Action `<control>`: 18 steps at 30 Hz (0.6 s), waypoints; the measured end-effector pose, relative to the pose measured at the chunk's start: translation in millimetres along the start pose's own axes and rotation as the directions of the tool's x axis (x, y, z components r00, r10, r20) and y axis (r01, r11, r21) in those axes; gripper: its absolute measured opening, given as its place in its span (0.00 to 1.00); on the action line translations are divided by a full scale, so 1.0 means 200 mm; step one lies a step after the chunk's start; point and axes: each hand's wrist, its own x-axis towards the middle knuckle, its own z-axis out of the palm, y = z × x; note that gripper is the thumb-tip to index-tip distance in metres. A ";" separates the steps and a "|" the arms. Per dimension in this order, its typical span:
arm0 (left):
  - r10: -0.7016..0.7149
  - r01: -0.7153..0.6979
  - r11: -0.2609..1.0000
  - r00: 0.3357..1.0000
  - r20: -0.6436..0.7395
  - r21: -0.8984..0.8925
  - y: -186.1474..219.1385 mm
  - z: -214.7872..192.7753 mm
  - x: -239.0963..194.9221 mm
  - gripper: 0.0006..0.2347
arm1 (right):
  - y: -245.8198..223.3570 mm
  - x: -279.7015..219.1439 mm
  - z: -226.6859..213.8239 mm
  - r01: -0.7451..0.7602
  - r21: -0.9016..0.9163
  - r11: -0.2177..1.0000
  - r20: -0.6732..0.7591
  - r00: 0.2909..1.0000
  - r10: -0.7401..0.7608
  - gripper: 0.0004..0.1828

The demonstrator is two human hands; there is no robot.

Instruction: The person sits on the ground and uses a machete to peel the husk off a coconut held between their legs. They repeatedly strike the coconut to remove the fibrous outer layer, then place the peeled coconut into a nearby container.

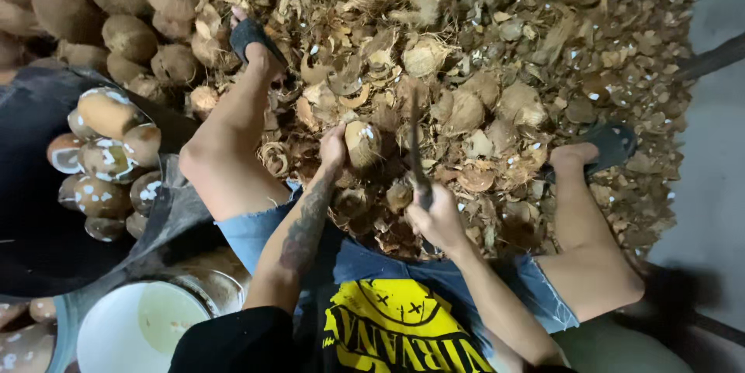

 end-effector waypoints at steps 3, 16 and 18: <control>0.004 -0.005 0.998 1.000 -0.016 -0.068 0.00 0.05 -0.02 0.20 | 0.05 -0.03 -0.03 0.584 0.269 0.766 -0.149 0.811 -0.566 0.08; -0.073 0.068 0.995 0.995 -0.073 -0.073 0.02 -0.03 -0.08 0.21 | 0.17 0.11 0.34 -0.200 0.091 0.976 0.172 0.968 0.183 0.09; 0.046 -0.048 0.999 0.997 -0.065 -0.021 0.04 -0.02 -0.04 0.22 | 0.09 0.13 0.32 -0.192 0.086 0.978 0.174 0.969 0.175 0.10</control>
